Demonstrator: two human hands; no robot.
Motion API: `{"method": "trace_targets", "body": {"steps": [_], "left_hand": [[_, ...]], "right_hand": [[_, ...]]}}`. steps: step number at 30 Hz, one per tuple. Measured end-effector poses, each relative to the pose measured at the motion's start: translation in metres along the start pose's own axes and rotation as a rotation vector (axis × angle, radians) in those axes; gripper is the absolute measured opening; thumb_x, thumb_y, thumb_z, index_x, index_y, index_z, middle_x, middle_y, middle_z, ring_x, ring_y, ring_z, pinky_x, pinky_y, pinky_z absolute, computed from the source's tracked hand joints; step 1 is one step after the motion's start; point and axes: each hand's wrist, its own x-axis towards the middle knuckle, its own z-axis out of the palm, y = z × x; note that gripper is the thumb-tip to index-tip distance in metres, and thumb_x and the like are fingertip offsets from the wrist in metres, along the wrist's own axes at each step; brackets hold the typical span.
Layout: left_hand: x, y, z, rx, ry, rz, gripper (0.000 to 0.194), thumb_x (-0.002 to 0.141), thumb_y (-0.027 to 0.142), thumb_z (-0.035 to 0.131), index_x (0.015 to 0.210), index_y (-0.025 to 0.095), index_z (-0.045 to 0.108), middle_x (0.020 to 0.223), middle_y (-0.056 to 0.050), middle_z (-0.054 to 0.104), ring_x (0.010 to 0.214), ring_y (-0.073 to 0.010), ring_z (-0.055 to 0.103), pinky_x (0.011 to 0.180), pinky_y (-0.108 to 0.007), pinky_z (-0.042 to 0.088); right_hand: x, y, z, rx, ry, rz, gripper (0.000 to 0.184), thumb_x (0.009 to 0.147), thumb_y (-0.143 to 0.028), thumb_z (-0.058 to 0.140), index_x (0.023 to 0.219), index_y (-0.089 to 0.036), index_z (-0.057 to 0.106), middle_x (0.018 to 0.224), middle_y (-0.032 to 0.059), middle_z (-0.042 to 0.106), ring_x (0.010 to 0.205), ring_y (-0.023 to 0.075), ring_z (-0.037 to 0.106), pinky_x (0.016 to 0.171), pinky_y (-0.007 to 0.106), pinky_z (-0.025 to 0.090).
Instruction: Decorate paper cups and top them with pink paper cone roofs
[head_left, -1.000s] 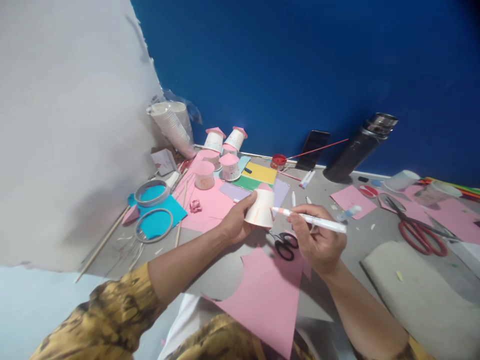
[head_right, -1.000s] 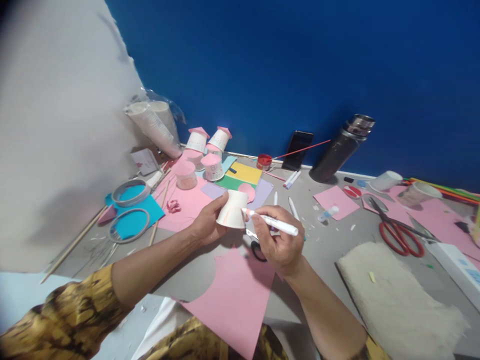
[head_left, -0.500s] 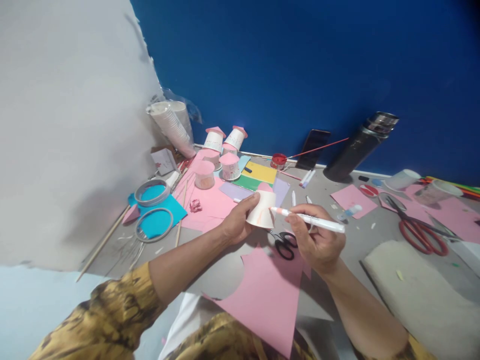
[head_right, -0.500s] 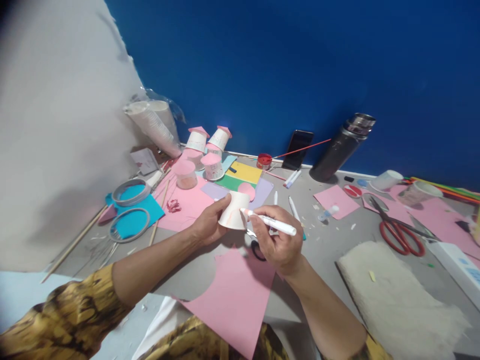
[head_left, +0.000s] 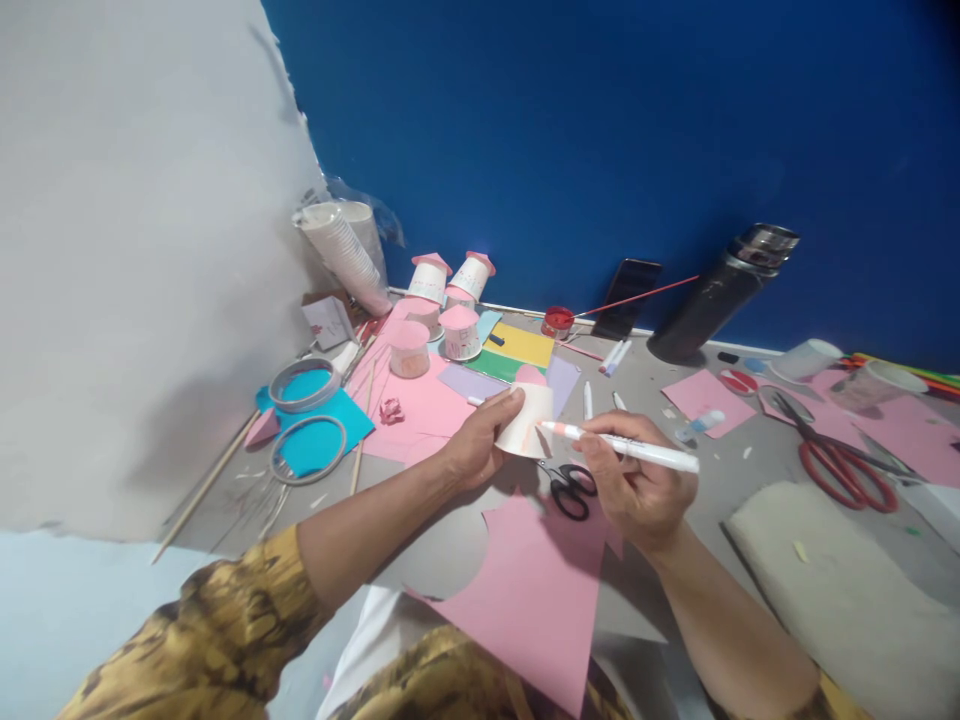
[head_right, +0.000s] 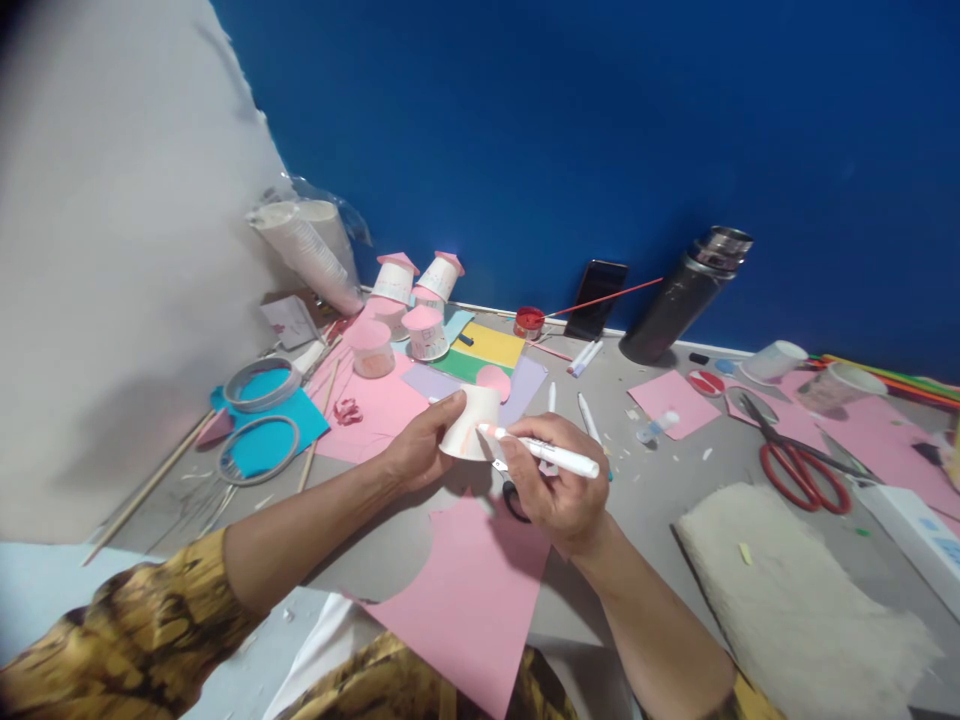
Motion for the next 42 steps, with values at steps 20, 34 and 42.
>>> {"method": "trace_targets", "body": {"steps": [20, 34, 42], "left_hand": [[-0.002, 0.003, 0.001, 0.020, 0.027, -0.025, 0.033, 0.086, 0.041, 0.078, 0.099, 0.011, 0.071, 0.073, -0.006, 0.066, 0.062, -0.0181, 0.064, 0.060, -0.028, 0.054], [0.000, 0.010, -0.002, -0.112, -0.088, -0.166, 0.048, 0.100, 0.050, 0.052, 0.122, 0.008, 0.064, 0.085, -0.014, 0.071, 0.075, -0.0289, 0.074, 0.059, -0.038, 0.061], [0.000, 0.005, 0.000, -0.066, -0.038, -0.170, 0.048, 0.100, 0.050, 0.054, 0.112, 0.006, 0.068, 0.081, -0.015, 0.071, 0.065, -0.0248, 0.071, 0.059, -0.035, 0.060]], "right_hand": [[-0.001, -0.001, -0.001, 0.111, -0.077, 0.015, 0.008, 0.095, -0.020, 0.064, 0.089, -0.022, 0.068, 0.068, -0.0008, 0.071, 0.047, 0.0131, 0.062, 0.047, 0.026, 0.050], [-0.004, 0.018, -0.001, 0.246, 0.157, 0.306, 0.014, 0.097, -0.029, 0.066, 0.087, -0.019, 0.069, 0.062, -0.0007, 0.069, 0.044, 0.0115, 0.056, 0.042, 0.023, 0.044], [-0.011, 0.009, 0.001, 0.199, 0.018, 0.210, 0.011, 0.095, -0.030, 0.069, 0.093, -0.020, 0.071, 0.072, 0.0010, 0.072, 0.053, 0.0142, 0.067, 0.046, 0.023, 0.052]]}}
